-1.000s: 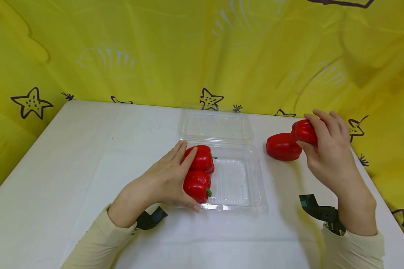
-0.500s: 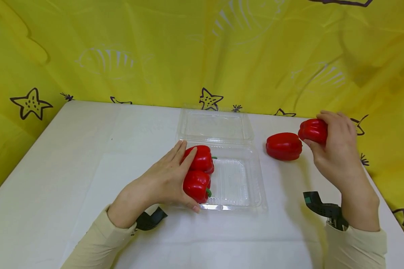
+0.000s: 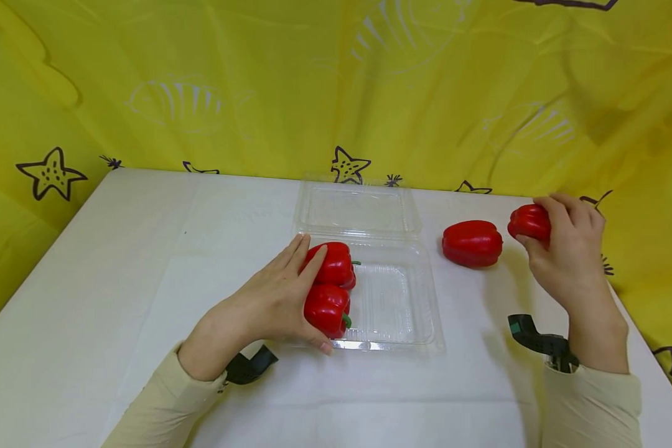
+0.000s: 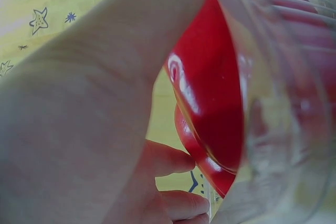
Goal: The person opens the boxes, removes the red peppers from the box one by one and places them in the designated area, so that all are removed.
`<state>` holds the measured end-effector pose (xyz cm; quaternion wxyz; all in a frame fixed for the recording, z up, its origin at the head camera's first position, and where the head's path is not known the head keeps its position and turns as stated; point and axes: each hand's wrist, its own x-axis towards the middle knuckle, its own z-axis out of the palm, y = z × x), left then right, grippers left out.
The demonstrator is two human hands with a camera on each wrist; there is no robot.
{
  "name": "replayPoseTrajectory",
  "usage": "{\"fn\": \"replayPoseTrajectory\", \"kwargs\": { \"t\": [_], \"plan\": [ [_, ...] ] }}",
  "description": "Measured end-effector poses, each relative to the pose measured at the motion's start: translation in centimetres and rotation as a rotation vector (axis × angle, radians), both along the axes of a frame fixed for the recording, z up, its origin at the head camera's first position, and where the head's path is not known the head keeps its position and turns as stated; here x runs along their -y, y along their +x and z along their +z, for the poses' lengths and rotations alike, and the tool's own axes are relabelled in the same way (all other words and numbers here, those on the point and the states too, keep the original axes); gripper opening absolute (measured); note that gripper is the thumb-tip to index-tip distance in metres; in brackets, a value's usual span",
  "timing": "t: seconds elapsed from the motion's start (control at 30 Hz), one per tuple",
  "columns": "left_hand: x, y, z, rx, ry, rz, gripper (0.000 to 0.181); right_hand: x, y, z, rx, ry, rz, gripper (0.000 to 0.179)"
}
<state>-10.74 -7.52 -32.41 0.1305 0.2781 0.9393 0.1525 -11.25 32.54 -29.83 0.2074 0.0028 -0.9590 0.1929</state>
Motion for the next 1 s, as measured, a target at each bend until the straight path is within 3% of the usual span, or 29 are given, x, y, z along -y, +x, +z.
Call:
{"fn": "replayPoseTrajectory", "kwargs": {
  "t": [0.33,0.57,1.0],
  "plan": [
    [0.0,0.0,-0.1,-0.001,0.003,0.0,0.135,-1.2,-0.3,-0.9,0.07,-0.004,-0.053,0.059],
    [0.0,0.0,-0.1,0.002,0.01,0.001,0.135,-2.2,-0.8,-2.0,0.087,0.027,-0.042,0.055],
    [0.0,0.0,-0.1,-0.008,0.01,0.0,0.135,-3.1,-1.4,-3.6,0.242,0.036,-0.058,0.063]
  ]
}}
